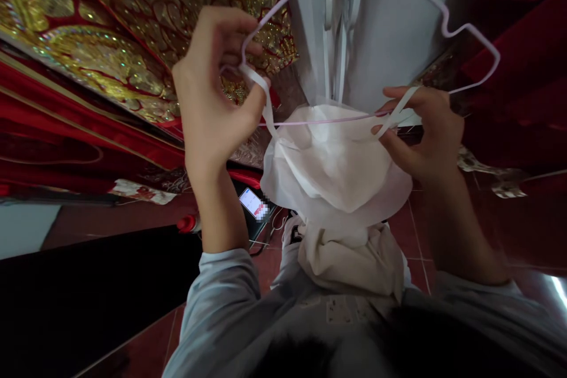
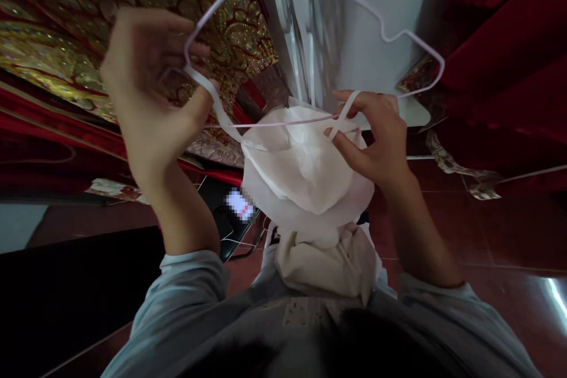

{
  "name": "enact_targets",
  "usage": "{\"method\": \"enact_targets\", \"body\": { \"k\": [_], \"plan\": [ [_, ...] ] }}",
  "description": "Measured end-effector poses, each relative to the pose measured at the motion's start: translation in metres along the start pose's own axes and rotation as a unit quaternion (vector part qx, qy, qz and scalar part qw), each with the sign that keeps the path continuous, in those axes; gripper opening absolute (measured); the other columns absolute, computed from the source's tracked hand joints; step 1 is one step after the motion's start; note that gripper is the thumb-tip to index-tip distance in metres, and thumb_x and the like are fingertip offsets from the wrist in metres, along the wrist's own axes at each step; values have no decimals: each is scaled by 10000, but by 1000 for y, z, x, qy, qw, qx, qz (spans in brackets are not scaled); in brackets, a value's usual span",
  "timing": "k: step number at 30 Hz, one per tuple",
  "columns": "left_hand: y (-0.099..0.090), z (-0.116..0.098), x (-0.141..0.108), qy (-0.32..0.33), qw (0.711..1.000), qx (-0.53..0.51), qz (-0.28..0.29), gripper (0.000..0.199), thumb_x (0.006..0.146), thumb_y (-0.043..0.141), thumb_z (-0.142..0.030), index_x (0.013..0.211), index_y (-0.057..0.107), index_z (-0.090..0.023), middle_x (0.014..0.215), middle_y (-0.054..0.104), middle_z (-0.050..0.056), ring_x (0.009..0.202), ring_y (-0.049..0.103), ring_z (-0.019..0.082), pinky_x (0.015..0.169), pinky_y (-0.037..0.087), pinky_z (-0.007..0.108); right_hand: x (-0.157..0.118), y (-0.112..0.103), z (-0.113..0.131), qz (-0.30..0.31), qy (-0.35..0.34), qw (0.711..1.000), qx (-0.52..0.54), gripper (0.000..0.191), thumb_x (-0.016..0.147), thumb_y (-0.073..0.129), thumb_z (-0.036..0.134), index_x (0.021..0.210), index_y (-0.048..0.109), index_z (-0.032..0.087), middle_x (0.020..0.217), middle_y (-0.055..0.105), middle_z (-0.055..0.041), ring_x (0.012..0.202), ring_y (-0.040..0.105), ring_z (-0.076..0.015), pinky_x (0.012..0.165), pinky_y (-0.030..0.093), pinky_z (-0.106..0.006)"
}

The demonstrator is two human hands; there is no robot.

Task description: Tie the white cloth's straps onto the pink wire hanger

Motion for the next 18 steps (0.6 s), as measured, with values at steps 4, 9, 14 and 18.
{"method": "enact_targets", "body": {
  "k": [4, 9, 14, 18],
  "plan": [
    [-7, 16, 0, 24, 997, 30, 67, 632, 755, 757, 226, 1221, 647, -187, 1039, 720, -29, 1030, 697, 151, 862, 517, 198, -1, -5, -6, -2, 15, 1000, 9, 285, 895, 767, 445, 1167, 712, 380, 1140, 799, -15, 1070, 736, -305, 1052, 513, -558],
    [-21, 67, -25, -36, 976, -176, -127, 309, 1014, 512, 79, 1020, 645, -199, 829, 715, -41, 786, 676, 101, 742, 554, 220, -8, -3, -5, -5, 8, 1000, -15, 391, 907, 752, 434, 1288, 673, 407, 1101, 803, -15, 1093, 727, -330, 1030, 532, -588],
    [21, 93, -66, -106, 951, -267, -115, 257, 1137, 466, -365, 1005, 647, -238, 994, 764, 26, 1049, 751, 165, 926, 590, 294, -12, 7, 1, 35, -14, 999, -9, 509, 859, 801, 453, 1334, 656, 341, 1242, 792, -53, 1125, 738, -324, 1034, 566, -587],
    [31, 87, -73, -51, 971, -211, -104, 351, 1017, 635, -590, 943, 551, -257, 889, 703, 19, 1007, 770, 210, 863, 589, 295, -3, -30, -35, -167, -6, 985, 51, 349, 872, 823, 370, 1212, 768, 313, 1135, 789, -34, 1044, 760, -255, 952, 599, -461]
  ]
}}
Point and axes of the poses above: each hand's wrist, its own x-axis towards the middle knuckle, its own y-axis out of the palm, z = x × y, the point moved 5 cm from there along x, towards the middle knuckle
